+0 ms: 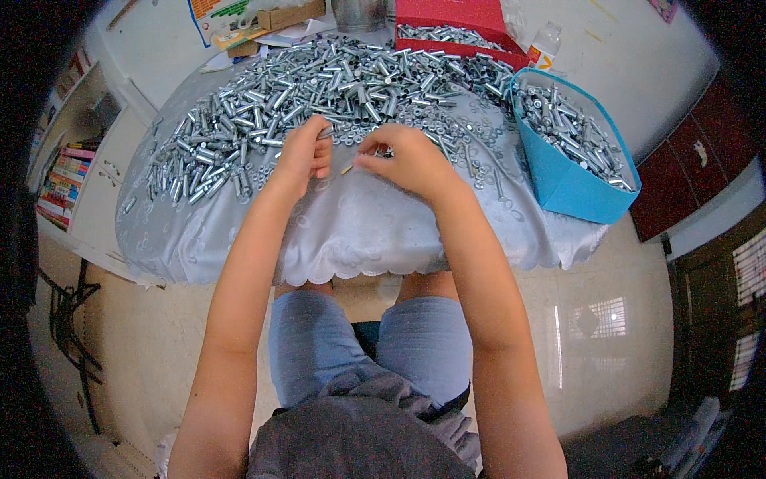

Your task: The person sits at a table covered with a white cloth and repeatedly picks up metal bolts and washers. They thread the washers onto the bolts by hand and place the assembled fasteners into a blue container on the right side of the table.

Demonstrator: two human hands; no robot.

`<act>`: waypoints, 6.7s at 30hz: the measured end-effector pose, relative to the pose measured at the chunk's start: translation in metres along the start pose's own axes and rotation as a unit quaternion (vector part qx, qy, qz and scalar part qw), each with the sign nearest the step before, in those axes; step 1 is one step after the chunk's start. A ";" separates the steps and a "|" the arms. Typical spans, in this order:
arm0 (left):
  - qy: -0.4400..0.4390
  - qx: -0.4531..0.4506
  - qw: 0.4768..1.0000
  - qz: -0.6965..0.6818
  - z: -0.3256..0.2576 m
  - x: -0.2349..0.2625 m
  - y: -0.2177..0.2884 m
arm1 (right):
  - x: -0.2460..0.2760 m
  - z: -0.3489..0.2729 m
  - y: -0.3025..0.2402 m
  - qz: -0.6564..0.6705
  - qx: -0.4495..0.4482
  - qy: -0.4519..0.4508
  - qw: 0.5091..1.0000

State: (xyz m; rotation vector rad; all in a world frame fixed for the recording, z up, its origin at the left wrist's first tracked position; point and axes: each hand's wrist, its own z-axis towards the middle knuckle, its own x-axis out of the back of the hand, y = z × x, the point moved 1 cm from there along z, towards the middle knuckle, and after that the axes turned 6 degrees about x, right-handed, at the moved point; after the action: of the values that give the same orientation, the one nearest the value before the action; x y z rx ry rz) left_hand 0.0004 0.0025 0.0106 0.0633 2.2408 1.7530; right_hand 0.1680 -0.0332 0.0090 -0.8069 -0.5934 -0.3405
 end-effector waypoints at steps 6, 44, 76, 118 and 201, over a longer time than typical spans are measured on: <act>-0.004 0.016 1.000 0.023 -0.003 -0.002 0.002 | 0.003 0.006 -0.005 0.149 -0.068 0.126 0.978; 0.023 -0.059 0.994 0.094 0.005 0.000 -0.009 | -0.002 0.006 0.004 0.181 -0.072 0.040 0.980; -0.010 -0.047 0.990 0.136 0.005 0.000 -0.010 | 0.002 0.003 0.008 0.091 -0.087 0.037 0.991; -0.020 -0.223 0.962 0.154 0.007 -0.007 -0.011 | -0.003 0.007 0.001 0.181 -0.069 0.098 0.976; 0.291 -0.296 0.726 0.548 0.034 0.033 -0.017 | 0.029 -0.009 0.036 -0.179 -0.225 0.171 0.942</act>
State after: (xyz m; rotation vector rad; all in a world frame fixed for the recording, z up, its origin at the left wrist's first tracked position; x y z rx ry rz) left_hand -0.0199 0.0368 -0.0192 1.0105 1.8901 3.4588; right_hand 0.2121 -0.0187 0.0013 -1.0471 -0.3318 -0.9565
